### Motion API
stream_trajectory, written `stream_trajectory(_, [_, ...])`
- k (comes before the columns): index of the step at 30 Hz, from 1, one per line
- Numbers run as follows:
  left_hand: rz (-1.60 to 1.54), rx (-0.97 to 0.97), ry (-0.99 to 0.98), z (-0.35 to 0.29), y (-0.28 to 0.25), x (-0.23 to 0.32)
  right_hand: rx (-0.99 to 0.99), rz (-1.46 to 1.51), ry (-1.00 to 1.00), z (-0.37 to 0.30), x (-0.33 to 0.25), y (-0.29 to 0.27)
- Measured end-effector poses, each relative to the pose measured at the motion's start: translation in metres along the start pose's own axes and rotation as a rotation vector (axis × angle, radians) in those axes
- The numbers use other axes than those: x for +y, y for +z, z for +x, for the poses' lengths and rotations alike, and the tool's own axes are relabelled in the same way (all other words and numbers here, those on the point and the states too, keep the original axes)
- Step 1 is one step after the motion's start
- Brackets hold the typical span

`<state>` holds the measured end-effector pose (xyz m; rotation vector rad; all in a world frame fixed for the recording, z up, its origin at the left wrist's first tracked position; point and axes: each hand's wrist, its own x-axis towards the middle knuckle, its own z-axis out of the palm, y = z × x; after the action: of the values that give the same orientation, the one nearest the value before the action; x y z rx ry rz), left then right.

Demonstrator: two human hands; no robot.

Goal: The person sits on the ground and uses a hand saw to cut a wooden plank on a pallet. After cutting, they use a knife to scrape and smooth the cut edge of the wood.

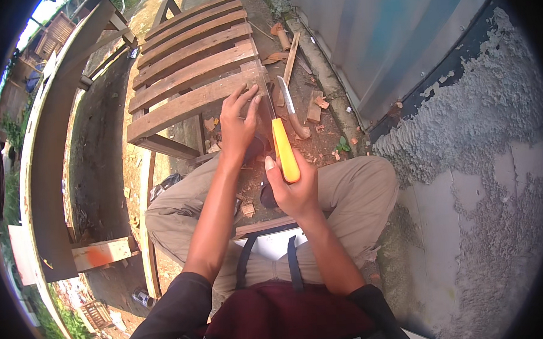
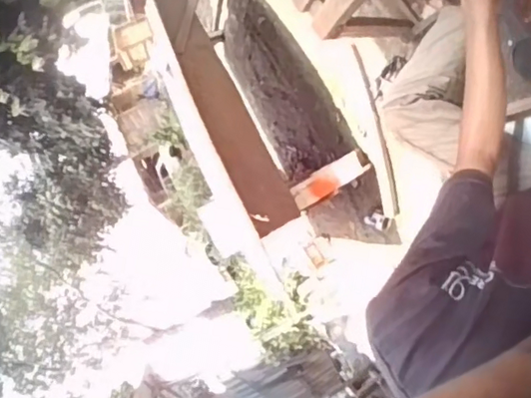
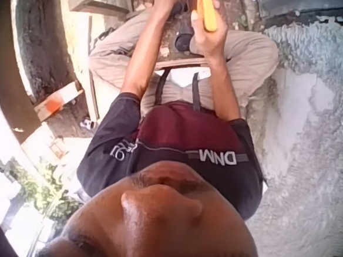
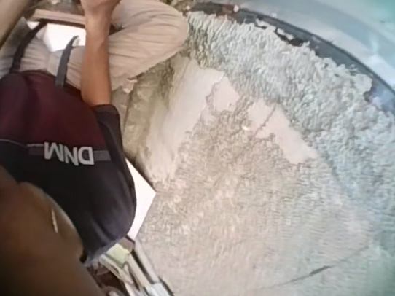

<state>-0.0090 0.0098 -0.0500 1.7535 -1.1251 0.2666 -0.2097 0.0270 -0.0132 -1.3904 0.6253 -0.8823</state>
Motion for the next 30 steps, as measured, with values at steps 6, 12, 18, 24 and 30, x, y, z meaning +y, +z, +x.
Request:
stream_trajectory(6, [0.038, -0.017, 0.149, 0.006, -0.005, -0.021, -0.089, -0.04, -0.194, -0.019, 0.031, -0.016])
stream_trajectory(12, [0.042, -0.131, 0.254, 0.025, -0.015, -0.043, 0.076, 0.058, -0.226, -0.01, 0.036, 0.002])
stream_trajectory(18, [-0.027, -0.243, 0.17, 0.013, -0.025, -0.063, 0.084, -0.005, -0.156, -0.014, 0.037, 0.008])
stream_trajectory(24, [-0.048, -0.341, 0.096, 0.025, -0.014, -0.045, 0.08, 0.033, -0.115, -0.01, 0.039, 0.004])
stream_trajectory(30, [-0.091, -0.291, 0.077, 0.025, -0.01, -0.054, -0.021, -0.249, -0.371, -0.009, 0.023, -0.002])
